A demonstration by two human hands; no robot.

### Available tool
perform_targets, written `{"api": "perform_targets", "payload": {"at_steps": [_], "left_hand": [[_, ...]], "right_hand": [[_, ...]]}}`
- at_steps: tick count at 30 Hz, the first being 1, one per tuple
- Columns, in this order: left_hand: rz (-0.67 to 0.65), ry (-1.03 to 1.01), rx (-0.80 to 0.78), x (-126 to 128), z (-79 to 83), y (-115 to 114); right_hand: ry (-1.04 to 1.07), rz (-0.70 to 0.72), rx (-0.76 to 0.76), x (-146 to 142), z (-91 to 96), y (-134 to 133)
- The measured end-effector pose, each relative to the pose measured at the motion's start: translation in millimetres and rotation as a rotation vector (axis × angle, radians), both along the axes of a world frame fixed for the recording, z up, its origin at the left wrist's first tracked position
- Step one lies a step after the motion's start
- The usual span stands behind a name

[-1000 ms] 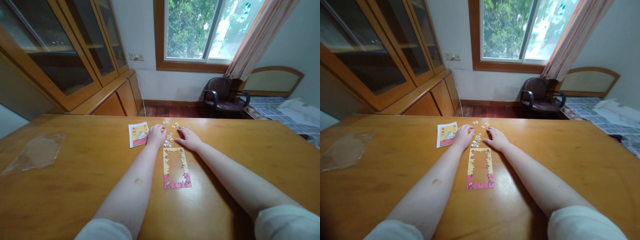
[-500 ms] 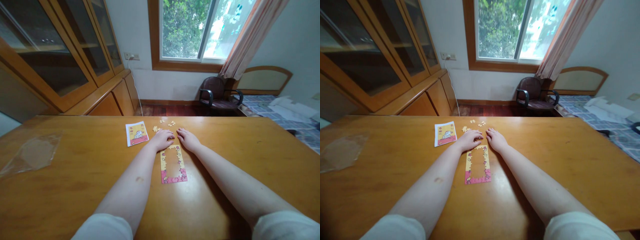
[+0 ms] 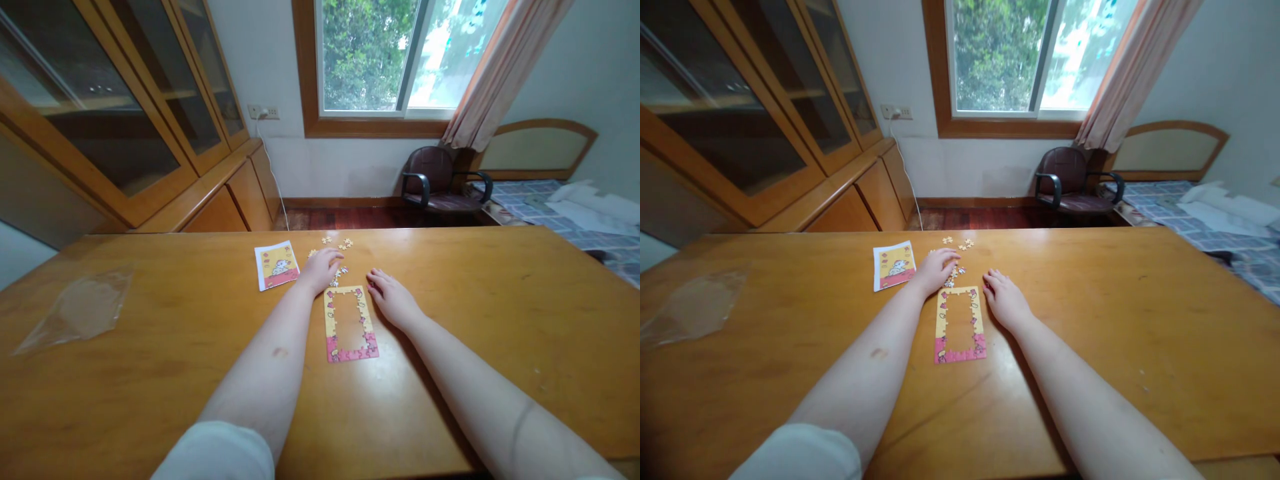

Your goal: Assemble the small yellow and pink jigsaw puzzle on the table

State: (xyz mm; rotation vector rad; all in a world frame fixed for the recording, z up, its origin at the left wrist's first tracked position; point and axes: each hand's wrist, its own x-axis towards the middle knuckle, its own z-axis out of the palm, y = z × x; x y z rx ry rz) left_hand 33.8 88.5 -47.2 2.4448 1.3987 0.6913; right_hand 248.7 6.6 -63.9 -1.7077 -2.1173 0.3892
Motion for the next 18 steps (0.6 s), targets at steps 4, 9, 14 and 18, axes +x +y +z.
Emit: {"api": "perform_targets", "payload": {"at_steps": [4, 9, 14, 18], "left_hand": [[0.155, -0.007, -0.003, -7, 5.1, 3], [0.058, 0.047, -0.070, -5, 9.0, -5], [0.074, 0.046, -0.095, -9, 18.5, -14], [-0.020, 0.092, -0.133, -9, 27.0, -22]], "right_hand": [[0.092, 0.020, -0.001, 6, 2.4, 1], [0.212, 0.066, -0.024, 14, 7.1, 3], [0.233, 0.059, -0.022, 14, 9.4, 3], [0.232, 0.058, -0.020, 13, 9.1, 3]]}}
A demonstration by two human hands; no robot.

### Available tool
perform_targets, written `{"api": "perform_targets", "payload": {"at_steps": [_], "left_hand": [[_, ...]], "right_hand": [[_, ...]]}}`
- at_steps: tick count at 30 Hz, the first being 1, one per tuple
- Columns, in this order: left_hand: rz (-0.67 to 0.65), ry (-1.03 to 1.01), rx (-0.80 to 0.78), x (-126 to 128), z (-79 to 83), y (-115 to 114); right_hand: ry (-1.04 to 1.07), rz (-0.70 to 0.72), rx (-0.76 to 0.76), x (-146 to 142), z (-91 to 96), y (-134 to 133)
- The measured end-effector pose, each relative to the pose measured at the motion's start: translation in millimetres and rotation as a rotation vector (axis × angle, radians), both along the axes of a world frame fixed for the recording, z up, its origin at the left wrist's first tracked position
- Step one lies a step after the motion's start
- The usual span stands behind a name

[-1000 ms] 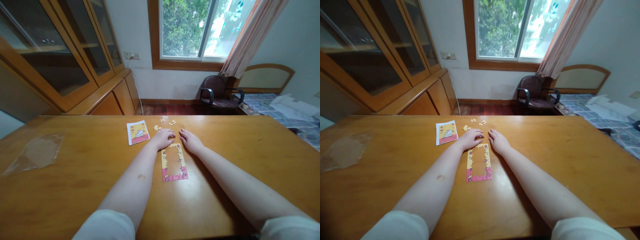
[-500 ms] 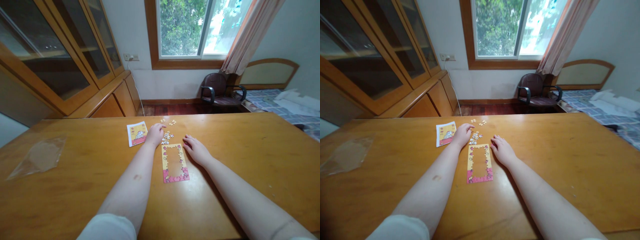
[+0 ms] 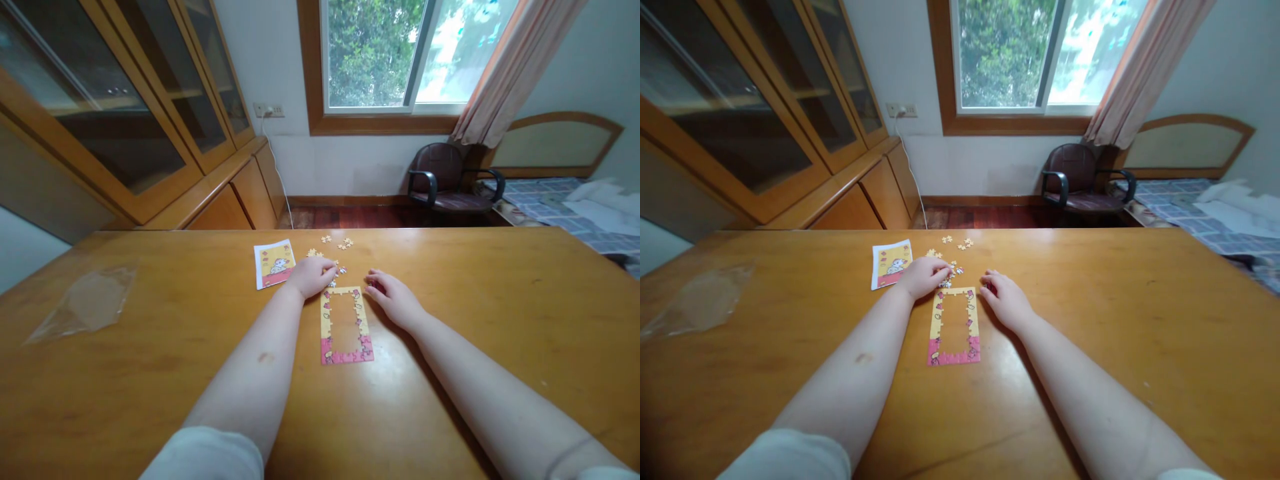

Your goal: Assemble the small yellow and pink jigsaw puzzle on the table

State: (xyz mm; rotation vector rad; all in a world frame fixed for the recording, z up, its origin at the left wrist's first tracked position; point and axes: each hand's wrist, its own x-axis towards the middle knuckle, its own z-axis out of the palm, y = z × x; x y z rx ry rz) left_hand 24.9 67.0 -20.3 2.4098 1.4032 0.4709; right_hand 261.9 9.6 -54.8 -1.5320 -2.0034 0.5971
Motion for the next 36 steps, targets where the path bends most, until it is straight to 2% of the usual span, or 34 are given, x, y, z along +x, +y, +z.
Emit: {"api": "perform_targets", "payload": {"at_steps": [4, 11, 18, 25, 33, 36], "left_hand": [[-0.077, 0.088, -0.001, 6, 2.3, -4], [-0.079, 0.025, 0.020, 8, -1.2, 1], [-0.022, 0.060, -0.071, 5, -5.4, 3], [0.016, 0.041, -0.032, 8, -3.8, 6], [0.058, -0.047, -0.021, 6, -8.1, 10], [0.060, -0.064, -0.027, 6, -8.3, 11]], "right_hand": [[0.012, 0.004, 0.000, 0, -1.4, 1], [0.063, -0.011, -0.015, 1, -2.7, 4], [0.249, -0.096, -0.047, 3, -4.7, 7], [0.479, -0.182, -0.034, 4, -7.4, 10], [0.555, -0.234, -0.032, 7, -13.0, 13], [0.642, -0.284, -0.045, 8, -14.7, 14]]}}
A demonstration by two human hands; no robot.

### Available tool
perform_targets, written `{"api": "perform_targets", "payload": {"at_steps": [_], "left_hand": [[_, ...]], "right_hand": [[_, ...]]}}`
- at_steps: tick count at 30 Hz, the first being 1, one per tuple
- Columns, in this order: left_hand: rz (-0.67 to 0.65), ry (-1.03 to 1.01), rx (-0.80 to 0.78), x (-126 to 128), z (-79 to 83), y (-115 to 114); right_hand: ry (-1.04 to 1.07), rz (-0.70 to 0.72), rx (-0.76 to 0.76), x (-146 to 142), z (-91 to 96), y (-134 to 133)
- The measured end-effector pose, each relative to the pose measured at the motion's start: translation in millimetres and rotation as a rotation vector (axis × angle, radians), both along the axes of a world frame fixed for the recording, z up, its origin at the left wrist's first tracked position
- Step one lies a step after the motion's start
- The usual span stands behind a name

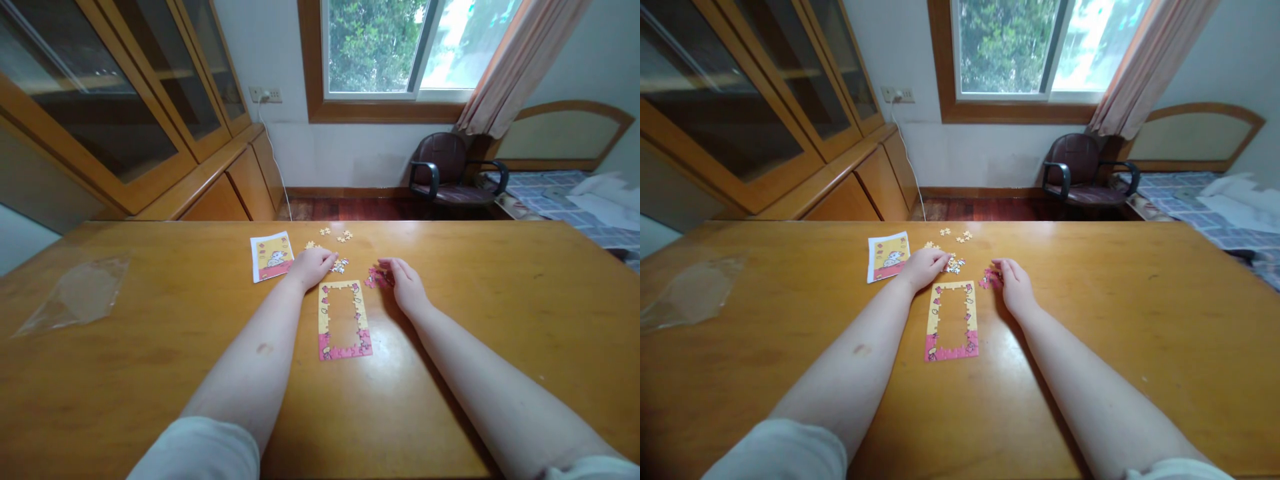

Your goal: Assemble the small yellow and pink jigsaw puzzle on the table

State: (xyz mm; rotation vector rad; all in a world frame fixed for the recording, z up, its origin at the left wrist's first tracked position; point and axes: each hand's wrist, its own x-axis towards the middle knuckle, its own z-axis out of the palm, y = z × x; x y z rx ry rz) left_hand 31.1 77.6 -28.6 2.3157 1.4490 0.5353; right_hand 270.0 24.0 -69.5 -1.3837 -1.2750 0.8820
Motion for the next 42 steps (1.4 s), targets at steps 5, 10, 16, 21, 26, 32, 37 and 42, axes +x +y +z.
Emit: {"api": "perform_targets", "payload": {"at_steps": [5, 10, 16, 21, 26, 32, 37, 42], "left_hand": [[0.001, -0.018, -0.004, 0, -0.5, 1], [-0.002, -0.041, -0.001, -1, -2.4, 2], [-0.006, -0.077, 0.009, -1, -5.2, 4], [0.001, -0.095, 0.022, -2, -7.2, 5], [0.003, -0.110, 0.029, -2, -8.1, 6], [0.007, -0.125, 0.035, -3, -9.2, 6], [0.005, -0.134, 0.038, -3, -9.1, 6], [0.005, -0.147, 0.036, -2, -7.2, 6]], "right_hand": [[0.115, -0.049, -0.037, -1, 1.5, -1], [0.138, -0.087, -0.051, -2, 4.5, 0], [-0.232, -0.071, -0.104, 7, 11.2, 3], [-0.526, -0.048, -0.119, 11, 16.3, 0], [-0.585, -0.091, -0.179, 15, 23.7, 1], [-0.732, 0.046, -0.266, 21, 36.7, -3], [-0.895, 0.113, -0.256, 20, 41.0, -12], [-0.975, 0.082, -0.172, 14, 37.3, -14]]}}
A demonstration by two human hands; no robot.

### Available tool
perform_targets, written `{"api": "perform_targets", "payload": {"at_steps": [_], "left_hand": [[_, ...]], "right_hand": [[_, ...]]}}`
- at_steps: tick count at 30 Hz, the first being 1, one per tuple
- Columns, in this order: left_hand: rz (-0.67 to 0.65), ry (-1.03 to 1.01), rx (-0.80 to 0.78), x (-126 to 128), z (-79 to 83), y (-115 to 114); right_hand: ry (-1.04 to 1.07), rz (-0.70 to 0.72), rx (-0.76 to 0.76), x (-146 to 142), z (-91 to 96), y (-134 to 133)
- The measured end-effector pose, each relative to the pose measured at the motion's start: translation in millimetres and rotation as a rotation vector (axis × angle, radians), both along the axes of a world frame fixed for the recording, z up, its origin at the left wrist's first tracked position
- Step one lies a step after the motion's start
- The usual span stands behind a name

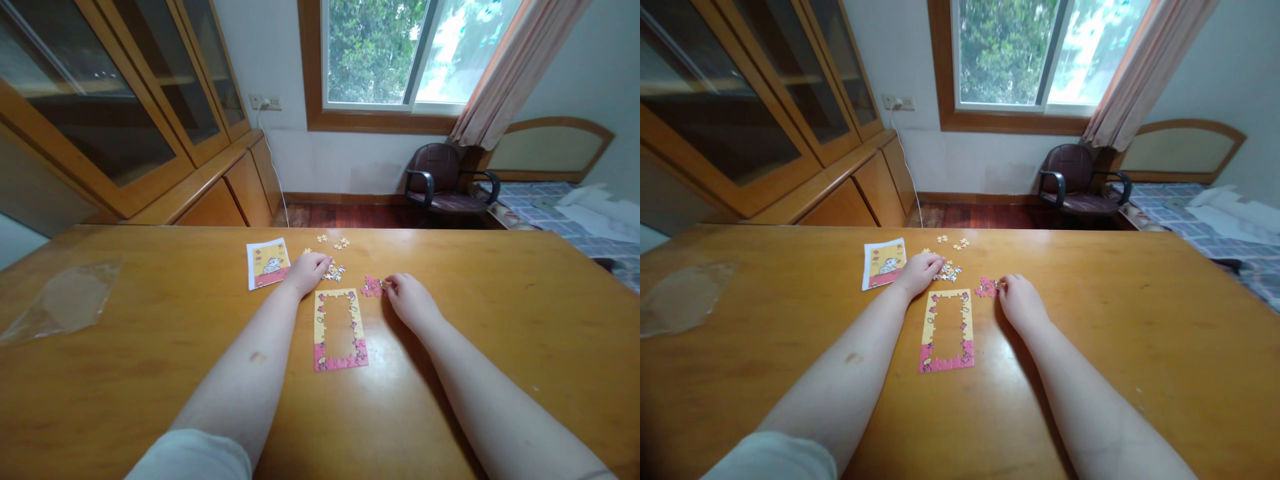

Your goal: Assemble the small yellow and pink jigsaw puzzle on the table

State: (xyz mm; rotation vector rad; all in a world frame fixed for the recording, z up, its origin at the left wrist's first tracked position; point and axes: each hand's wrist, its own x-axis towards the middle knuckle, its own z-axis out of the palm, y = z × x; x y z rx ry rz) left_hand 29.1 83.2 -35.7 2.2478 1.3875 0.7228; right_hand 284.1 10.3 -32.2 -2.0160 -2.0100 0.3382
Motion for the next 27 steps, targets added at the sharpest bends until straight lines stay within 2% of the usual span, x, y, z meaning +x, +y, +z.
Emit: {"api": "perform_targets", "payload": {"at_steps": [6, 18, 24, 27], "left_hand": [[-0.006, -0.006, -0.004, 2, 2.2, 0], [0.004, -0.006, -0.006, 3, 3.6, 1], [0.007, -0.015, 0.016, 1, 1.6, -2], [0.023, -0.020, 0.053, 0, 7.5, -6]], "right_hand": [[-0.034, 0.042, 0.018, -4, -6.0, 7], [0.010, 0.022, -0.034, -5, -4.7, 8], [0.042, 0.032, -0.022, -1, -9.8, 12], [0.054, 0.028, -0.017, -1, -11.5, 12]]}}
